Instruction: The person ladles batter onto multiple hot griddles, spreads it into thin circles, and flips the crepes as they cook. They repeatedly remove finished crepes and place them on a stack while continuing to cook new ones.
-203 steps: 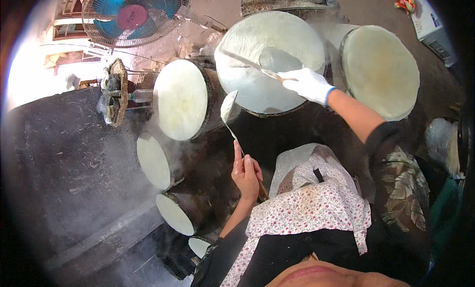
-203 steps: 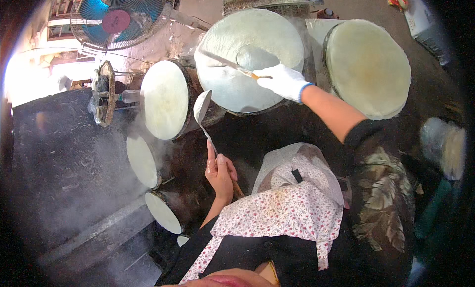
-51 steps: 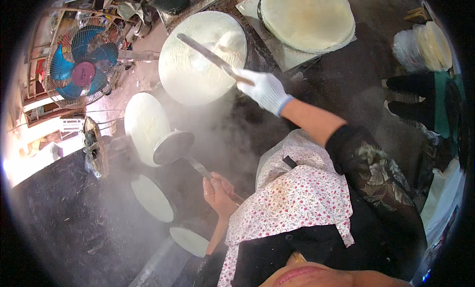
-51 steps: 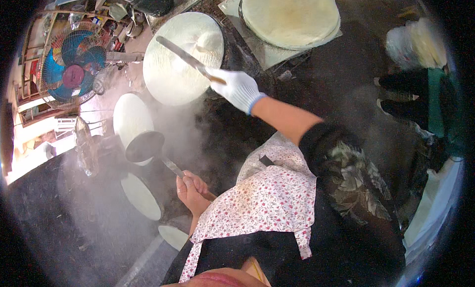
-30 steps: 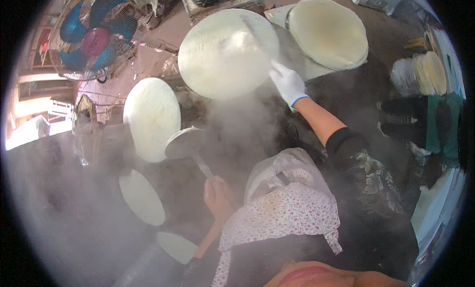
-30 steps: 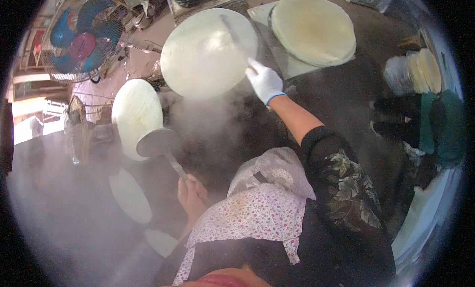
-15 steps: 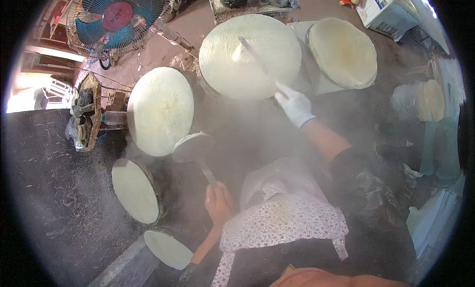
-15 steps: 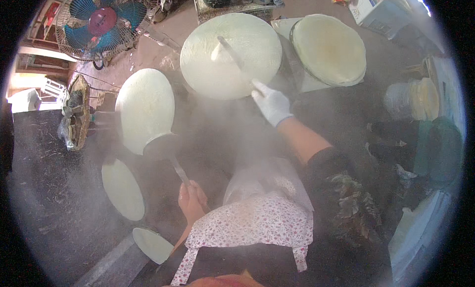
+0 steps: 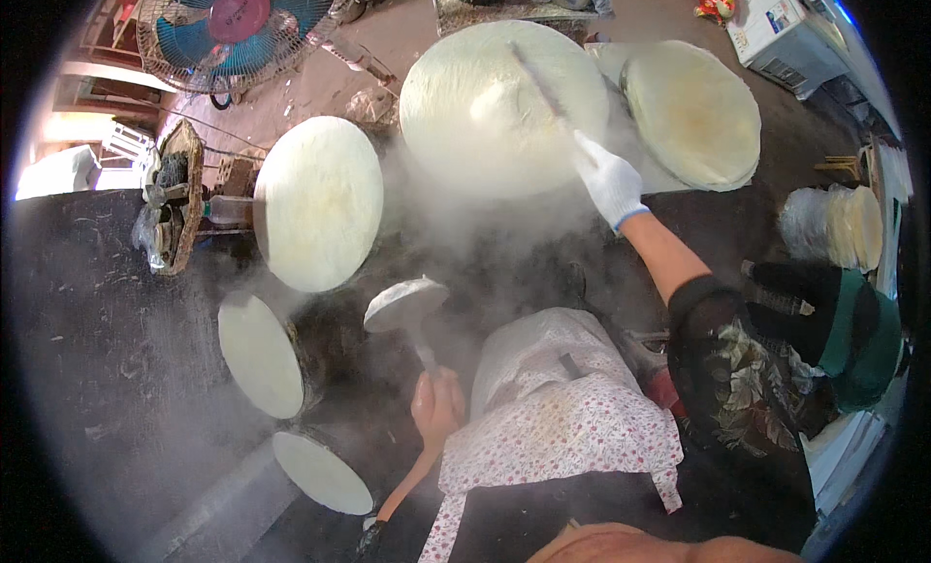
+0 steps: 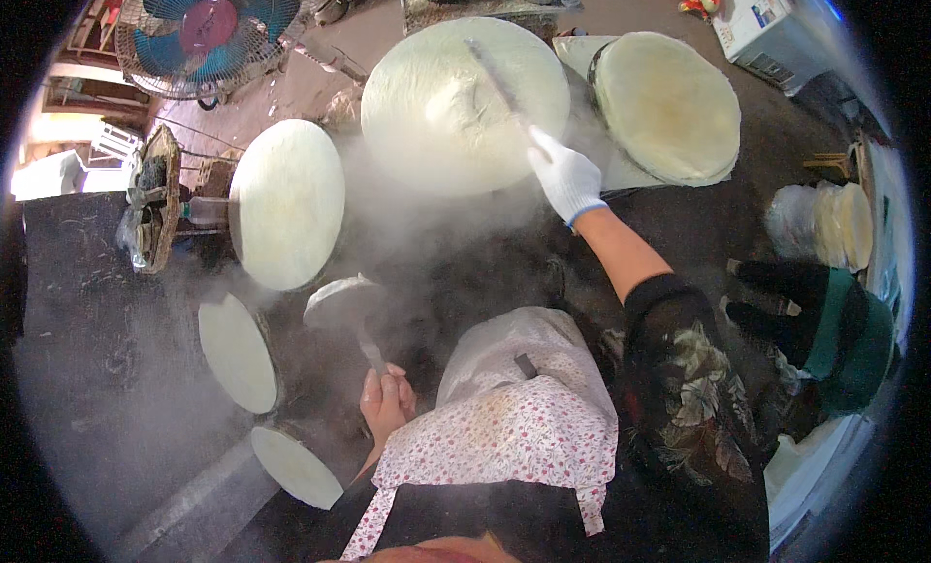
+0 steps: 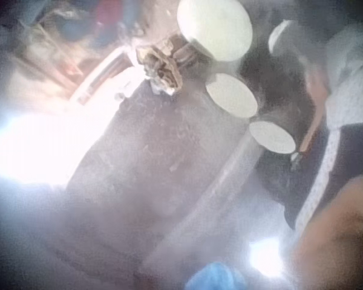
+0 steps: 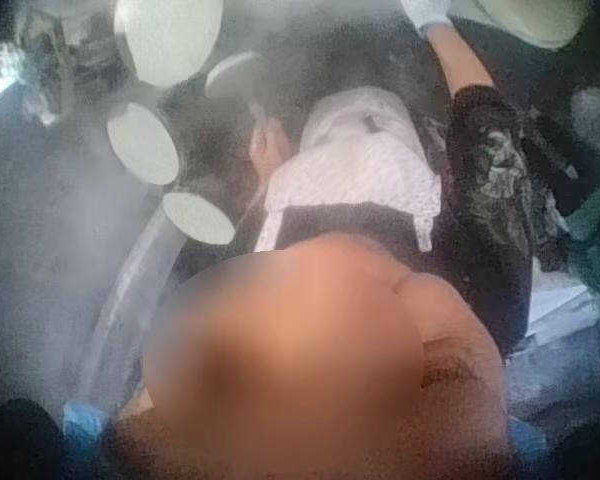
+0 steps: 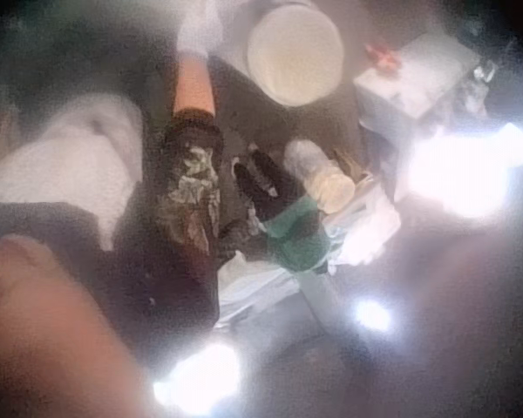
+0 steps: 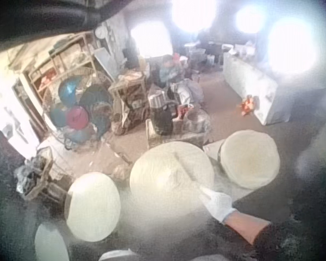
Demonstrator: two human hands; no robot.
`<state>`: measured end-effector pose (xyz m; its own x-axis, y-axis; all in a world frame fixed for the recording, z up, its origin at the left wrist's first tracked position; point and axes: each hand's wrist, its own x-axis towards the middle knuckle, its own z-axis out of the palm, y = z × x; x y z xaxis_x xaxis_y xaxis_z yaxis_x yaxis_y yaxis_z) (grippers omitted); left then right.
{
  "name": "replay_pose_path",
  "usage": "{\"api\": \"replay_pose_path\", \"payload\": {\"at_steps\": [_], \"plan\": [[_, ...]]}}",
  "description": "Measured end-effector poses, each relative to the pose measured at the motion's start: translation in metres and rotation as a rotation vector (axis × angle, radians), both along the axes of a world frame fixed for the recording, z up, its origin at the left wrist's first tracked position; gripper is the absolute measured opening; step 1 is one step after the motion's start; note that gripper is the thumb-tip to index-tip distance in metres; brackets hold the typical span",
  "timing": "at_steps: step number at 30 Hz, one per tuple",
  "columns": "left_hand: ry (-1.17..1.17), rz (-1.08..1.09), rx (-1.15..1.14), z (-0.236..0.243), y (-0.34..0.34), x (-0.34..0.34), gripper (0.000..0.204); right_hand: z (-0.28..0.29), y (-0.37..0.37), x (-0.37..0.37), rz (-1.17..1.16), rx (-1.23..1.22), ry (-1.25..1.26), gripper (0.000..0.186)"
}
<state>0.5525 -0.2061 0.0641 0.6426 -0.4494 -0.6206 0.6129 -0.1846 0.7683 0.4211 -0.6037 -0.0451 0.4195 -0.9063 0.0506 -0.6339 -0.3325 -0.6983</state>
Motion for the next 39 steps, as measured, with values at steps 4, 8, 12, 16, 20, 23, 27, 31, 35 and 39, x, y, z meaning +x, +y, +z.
{"api": "replay_pose_path", "payload": {"at_steps": [4, 8, 12, 16, 20, 23, 27, 31, 35, 39], "plan": [[-0.195, -0.215, 0.011, 0.008, -0.012, -0.006, 0.026, 0.012, 0.0, -0.006, 0.266, 0.166, 0.168, 0.045], [-0.249, -0.254, 0.02, 0.025, -0.056, 0.012, 0.037, 0.014, -0.001, -0.013, 0.23, 0.042, -0.044, 0.043], [-0.162, -0.263, -0.29, 0.024, -0.143, 0.062, 0.043, 0.013, -0.002, -0.018, 0.202, 0.083, 0.067, 0.043], [-0.142, -0.202, -0.411, 0.02, -0.212, 0.09, 0.044, 0.01, 0.004, -0.031, 0.361, 0.199, 0.152, 0.044], [-0.032, -0.161, -0.449, 0.012, -0.233, 0.08, 0.027, 0.002, 0.013, -0.045, 0.05, 0.231, -0.228, 0.046], [0.027, -0.107, -0.324, 0.007, -0.227, 0.066, 0.026, -0.013, 0.014, -0.046, 0.251, 0.3, -0.051, 0.045], [0.176, -0.033, -0.29, 0.001, -0.22, 0.047, 0.02, -0.033, 0.014, -0.029, 0.22, 0.468, -0.253, 0.044], [0.409, 0.133, -0.231, -0.003, -0.234, 0.032, 0.011, -0.024, 0.023, -0.01, 0.314, 0.544, -0.182, 0.045], [0.865, 0.308, -0.488, 0.02, -0.233, 0.044, 0.002, 0.025, 0.038, -0.007, 0.266, 0.833, -0.196, 0.044], [1.162, 0.262, -0.8, 0.081, -0.174, 0.055, 0.024, 0.083, 0.044, -0.024, 0.183, 0.959, -0.514, 0.042]]}}
